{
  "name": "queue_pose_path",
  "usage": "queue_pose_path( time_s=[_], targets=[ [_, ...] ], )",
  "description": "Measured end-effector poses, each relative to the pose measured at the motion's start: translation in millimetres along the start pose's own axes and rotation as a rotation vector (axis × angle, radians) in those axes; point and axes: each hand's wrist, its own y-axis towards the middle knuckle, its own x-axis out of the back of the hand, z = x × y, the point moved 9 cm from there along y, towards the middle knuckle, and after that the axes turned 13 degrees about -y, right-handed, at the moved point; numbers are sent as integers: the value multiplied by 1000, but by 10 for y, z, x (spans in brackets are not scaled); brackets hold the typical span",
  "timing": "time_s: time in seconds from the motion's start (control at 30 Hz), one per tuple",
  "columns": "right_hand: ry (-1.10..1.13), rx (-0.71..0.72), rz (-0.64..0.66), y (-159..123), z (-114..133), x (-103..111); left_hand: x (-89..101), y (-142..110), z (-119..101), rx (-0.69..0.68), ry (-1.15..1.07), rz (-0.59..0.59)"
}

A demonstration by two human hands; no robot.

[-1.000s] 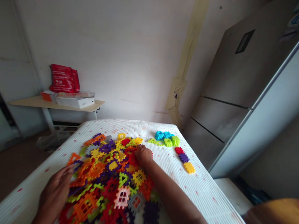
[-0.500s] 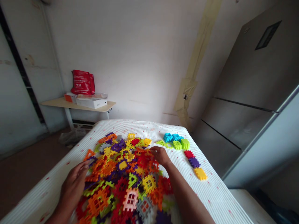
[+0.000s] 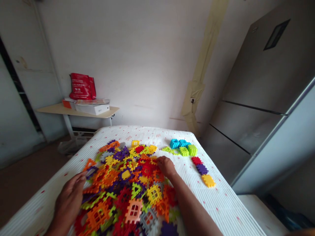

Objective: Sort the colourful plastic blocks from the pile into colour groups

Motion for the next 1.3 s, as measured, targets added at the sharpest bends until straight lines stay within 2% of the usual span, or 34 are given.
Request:
queue_pose_path(
  time_s=[0.13,0.23,0.33,0.43,0.53,0.67,0.87,1.1,1.3],
  targets=[
    [-46,2,41,-5,20,9,6,-31,-22,5,2,-2],
    [-93,-55,42,61,-31,53,-7,-40,-29,-3,-5,4],
    [-116,-111,7,224,-69,142,-24,-40,-36,-7,-5,13],
    [-115,-91,-3,451,-11,182,-26,-41,-54,-8,0,12],
    [-122,-50,21,657,87,126,-19,-41,-63,-8,3,11],
    [-159,-10,87,801,186,-62,-17,-24,-31,-14,3,17],
    [-238,-18,172,813,211,-260,-15,-10,-22,-15,5,7],
    [-237,-4,259,780,200,-247,-29,-49,-76,33,56,28],
    [-205,3,251,740,204,-252,-40,-41,-33,23,63,42]
  ],
)
